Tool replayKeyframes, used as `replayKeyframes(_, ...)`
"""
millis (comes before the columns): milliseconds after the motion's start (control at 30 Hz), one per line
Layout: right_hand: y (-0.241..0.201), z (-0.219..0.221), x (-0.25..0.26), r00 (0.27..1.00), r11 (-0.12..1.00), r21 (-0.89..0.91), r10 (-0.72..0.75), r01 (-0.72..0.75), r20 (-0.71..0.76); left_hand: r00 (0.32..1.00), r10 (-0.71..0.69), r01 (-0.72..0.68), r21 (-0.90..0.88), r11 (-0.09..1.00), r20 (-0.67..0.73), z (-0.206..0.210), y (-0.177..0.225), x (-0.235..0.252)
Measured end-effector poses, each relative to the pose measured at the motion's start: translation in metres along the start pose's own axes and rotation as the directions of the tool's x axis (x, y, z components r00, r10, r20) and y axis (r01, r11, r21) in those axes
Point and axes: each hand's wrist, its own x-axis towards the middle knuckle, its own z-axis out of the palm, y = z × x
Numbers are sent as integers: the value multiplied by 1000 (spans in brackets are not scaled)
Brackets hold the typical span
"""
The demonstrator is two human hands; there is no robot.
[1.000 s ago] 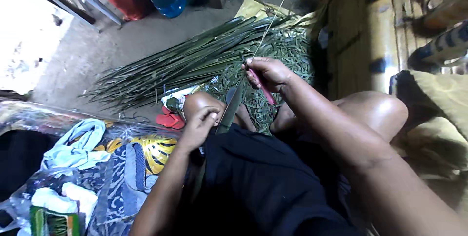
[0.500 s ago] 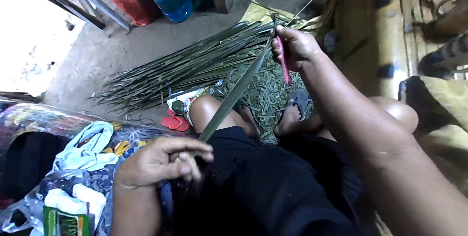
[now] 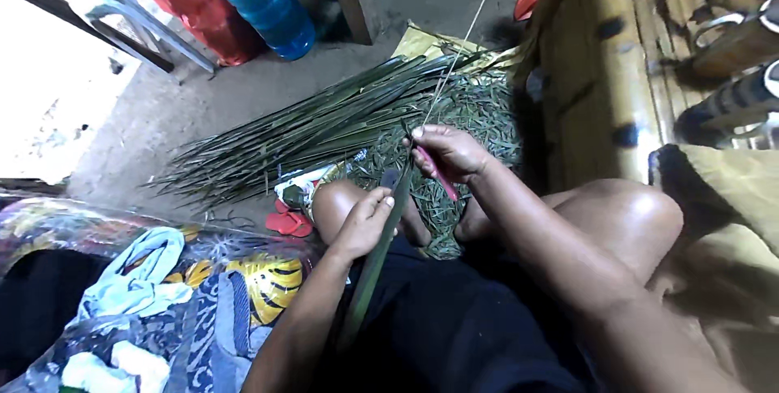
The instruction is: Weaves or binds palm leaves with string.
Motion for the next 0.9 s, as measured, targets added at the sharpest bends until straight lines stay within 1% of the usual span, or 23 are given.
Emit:
replayKeyframes(67, 3, -6, -3, 1000, 999, -44, -22, 22, -1, 997, -66, 67, -65, 996, 27, 1, -1, 5)
replayKeyframes(133, 9, -18, -10, 999, 990, -134, -40, 41, 9, 995, -90, 95, -159, 983, 38, -2, -3, 8)
replayKeyframes(200, 17, -22, -19, 1000, 980, -199, -4, 9, 25, 994, -92, 105, -280, 954, 59, -5, -8, 10)
replayKeyframes(267, 29, -24, -26, 997, 982, -188, 21, -7, 78, 988, -96, 136, -397, 907, 120, -7, -12, 12)
replayKeyframes(367, 40, -25, -26, 990, 994, -108, 4, 11, 140, 963, -90, 212, -506, 836, 255, -8, -17, 15)
replayKeyframes(500, 39, -34, -21, 996, 996, -86, 1, 6, 85, 915, -16, 287, -623, 728, 403, -13, -28, 15)
replayKeyframes(567, 33, -39, -16, 997, 993, -115, 2, 7, 78, 904, 4, 303, -648, 699, 428, -16, -33, 15)
replayKeyframes(700, 18, -49, -6, 994, 994, -93, -65, 56, -90, 882, 1, 340, -637, 691, 472, -18, -36, 15)
replayKeyframes(733, 17, -50, -6, 992, 995, -84, -65, 56, -107, 877, 8, 346, -645, 681, 480, -18, -37, 15)
replayKeyframes(800, 21, -43, -11, 997, 996, -91, -23, 17, -73, 870, 14, 363, -661, 657, 492, -17, -38, 15)
replayKeyframes(867, 32, -32, -20, 999, 996, -74, 42, -42, 5, 859, 23, 387, -679, 624, 512, -16, -38, 15)
replayKeyframes(900, 37, -29, -22, 998, 997, -55, 51, -48, 41, 851, 25, 402, -683, 609, 524, -15, -38, 15)
